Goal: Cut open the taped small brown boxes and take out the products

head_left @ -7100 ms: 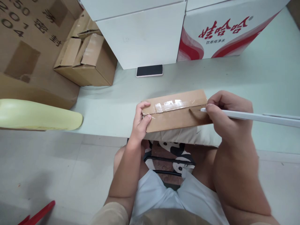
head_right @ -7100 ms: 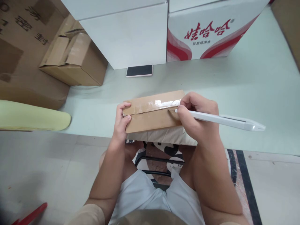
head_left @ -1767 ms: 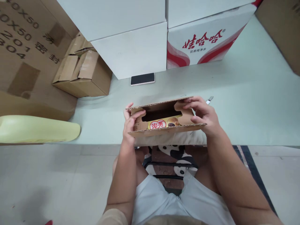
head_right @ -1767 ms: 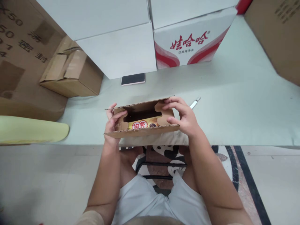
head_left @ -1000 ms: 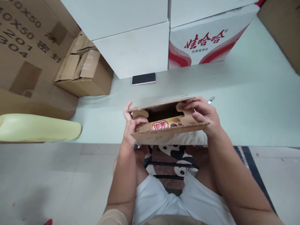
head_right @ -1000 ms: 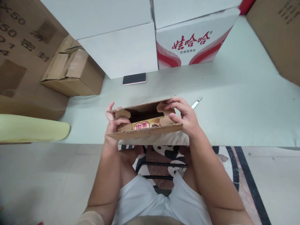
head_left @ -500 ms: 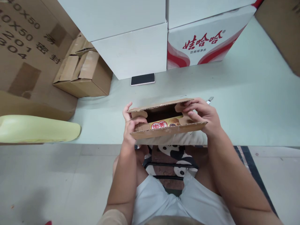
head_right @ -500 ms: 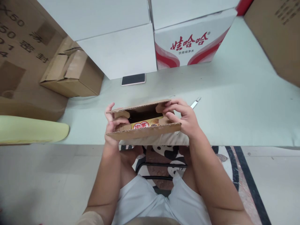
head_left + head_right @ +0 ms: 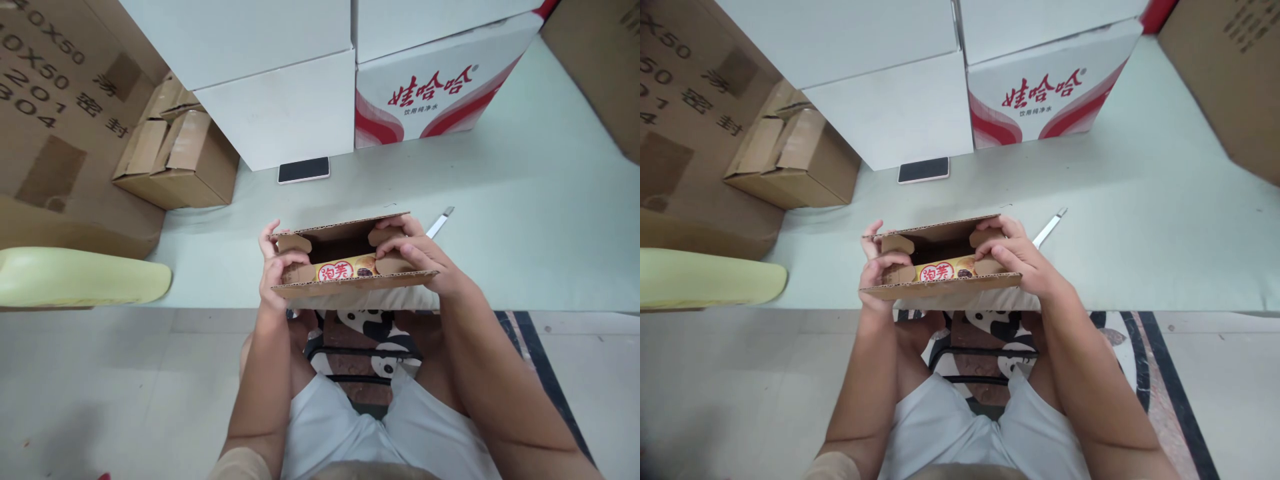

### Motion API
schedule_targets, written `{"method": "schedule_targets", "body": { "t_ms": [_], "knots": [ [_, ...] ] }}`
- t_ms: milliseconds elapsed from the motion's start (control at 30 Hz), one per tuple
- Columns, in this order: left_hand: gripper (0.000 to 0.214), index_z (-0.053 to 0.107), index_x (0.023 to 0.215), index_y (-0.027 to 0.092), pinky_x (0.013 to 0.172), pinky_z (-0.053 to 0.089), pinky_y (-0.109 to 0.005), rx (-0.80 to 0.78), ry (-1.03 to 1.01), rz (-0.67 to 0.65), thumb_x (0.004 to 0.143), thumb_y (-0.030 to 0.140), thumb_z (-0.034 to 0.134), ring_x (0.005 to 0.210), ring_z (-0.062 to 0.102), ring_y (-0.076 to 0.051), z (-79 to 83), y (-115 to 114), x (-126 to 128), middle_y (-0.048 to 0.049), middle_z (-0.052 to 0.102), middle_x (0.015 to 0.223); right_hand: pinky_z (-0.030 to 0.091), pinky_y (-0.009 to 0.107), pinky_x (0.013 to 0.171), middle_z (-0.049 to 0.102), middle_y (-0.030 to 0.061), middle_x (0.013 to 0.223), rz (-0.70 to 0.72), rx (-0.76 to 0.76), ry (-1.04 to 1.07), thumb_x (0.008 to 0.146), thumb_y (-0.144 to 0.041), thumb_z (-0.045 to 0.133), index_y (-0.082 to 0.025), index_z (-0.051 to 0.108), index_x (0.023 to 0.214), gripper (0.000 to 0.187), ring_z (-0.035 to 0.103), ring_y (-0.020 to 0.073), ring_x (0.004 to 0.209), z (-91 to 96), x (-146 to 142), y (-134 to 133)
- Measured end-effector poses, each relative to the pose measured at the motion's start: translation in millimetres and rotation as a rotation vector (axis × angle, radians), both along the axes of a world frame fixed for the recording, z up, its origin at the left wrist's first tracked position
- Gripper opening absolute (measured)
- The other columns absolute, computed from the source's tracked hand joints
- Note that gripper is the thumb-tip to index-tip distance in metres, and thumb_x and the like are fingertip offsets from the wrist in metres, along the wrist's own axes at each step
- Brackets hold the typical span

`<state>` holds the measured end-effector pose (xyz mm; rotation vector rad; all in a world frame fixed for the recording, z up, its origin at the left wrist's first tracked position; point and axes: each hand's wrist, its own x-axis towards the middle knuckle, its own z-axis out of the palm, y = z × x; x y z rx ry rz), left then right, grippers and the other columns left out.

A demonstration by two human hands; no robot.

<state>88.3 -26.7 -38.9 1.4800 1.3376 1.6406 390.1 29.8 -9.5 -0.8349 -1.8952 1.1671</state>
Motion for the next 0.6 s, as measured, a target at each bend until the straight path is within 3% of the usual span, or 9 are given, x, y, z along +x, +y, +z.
{"method": "schedule_targets", "body": {
  "t_ms": [433,600],
  "knots": [
    [0.064,0.075,0.064,0.021,0.114,0.049,-0.047,0.011,-0.005,0.015,0.096,0.067,0.043,0.128,0.056,-0.029,-1.0,-0.6,-0.5,-0.0080,0.056,0.149,0.038,0.059,0.121,0.061,0.0094,0.132,0.015,0.084,0.041,0.103,-0.071,0.033,-0.030,0.083,0.096,0.066,0.055,0.0339,0.132,-1.1,-1.0,-1.5],
    [0.062,0.076,0.066,0.024,0.114,0.047,-0.050,0.011,0.043,-0.008,0.097,0.065,0.042,0.142,0.050,-0.034,-0.2,-0.9,-3.0,-0.0107,0.064,0.137,0.039,0.056,0.121,0.059,0.0093,0.133,0.013,0.099,0.057,0.105,-0.067,0.034,-0.028,0.080,0.097,0.061,0.054,0.0333,0.132,-1.6,-1.8,-4.2]
  ]
}}
